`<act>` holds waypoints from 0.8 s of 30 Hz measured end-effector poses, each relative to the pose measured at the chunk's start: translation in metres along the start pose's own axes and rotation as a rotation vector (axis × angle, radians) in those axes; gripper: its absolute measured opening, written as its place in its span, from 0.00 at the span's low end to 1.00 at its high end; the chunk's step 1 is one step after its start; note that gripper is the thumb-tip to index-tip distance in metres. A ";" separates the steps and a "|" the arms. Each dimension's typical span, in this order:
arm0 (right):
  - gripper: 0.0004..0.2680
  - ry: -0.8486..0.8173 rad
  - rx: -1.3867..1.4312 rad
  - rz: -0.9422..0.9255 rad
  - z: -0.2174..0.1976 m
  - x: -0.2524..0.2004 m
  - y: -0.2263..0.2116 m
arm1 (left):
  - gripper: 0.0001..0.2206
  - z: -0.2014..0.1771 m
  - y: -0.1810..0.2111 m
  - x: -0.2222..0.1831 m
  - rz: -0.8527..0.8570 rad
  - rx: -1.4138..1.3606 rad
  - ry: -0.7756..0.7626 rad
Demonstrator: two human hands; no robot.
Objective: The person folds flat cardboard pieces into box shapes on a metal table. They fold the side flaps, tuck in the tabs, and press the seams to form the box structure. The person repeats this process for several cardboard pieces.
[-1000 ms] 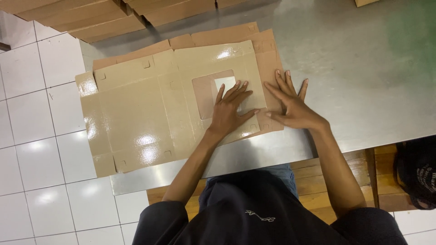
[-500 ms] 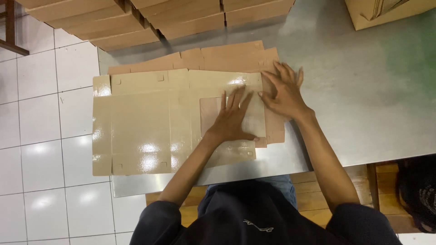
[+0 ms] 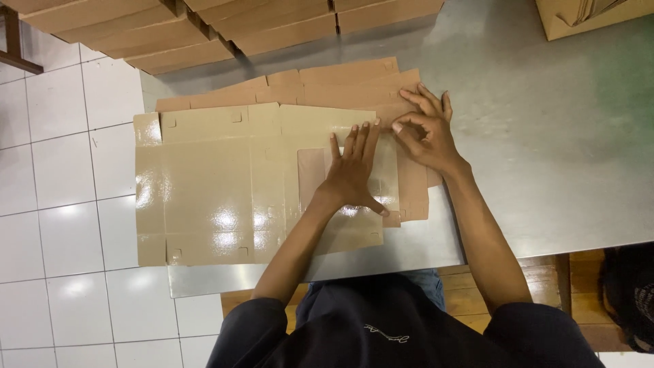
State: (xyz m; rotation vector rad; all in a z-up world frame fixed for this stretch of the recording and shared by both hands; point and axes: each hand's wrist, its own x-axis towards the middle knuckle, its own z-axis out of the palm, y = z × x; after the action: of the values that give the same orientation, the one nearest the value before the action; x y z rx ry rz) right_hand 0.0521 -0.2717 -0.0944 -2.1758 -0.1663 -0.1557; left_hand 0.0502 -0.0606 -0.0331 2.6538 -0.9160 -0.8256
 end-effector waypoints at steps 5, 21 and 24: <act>0.05 -0.016 -0.054 0.007 0.000 0.004 0.006 | 0.74 -0.001 0.000 0.002 0.011 0.060 -0.036; 0.25 -0.295 -0.255 0.257 -0.027 0.051 -0.024 | 0.77 0.019 0.009 0.026 -0.033 0.372 -0.184; 0.27 -0.204 -0.323 0.205 -0.007 0.047 -0.011 | 0.77 0.026 0.011 0.030 -0.027 0.423 -0.131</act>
State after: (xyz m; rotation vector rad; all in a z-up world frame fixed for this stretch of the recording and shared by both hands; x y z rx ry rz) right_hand 0.0959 -0.2683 -0.0729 -2.5128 -0.0327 0.1685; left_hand 0.0494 -0.0879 -0.0633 3.0006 -1.2076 -0.9063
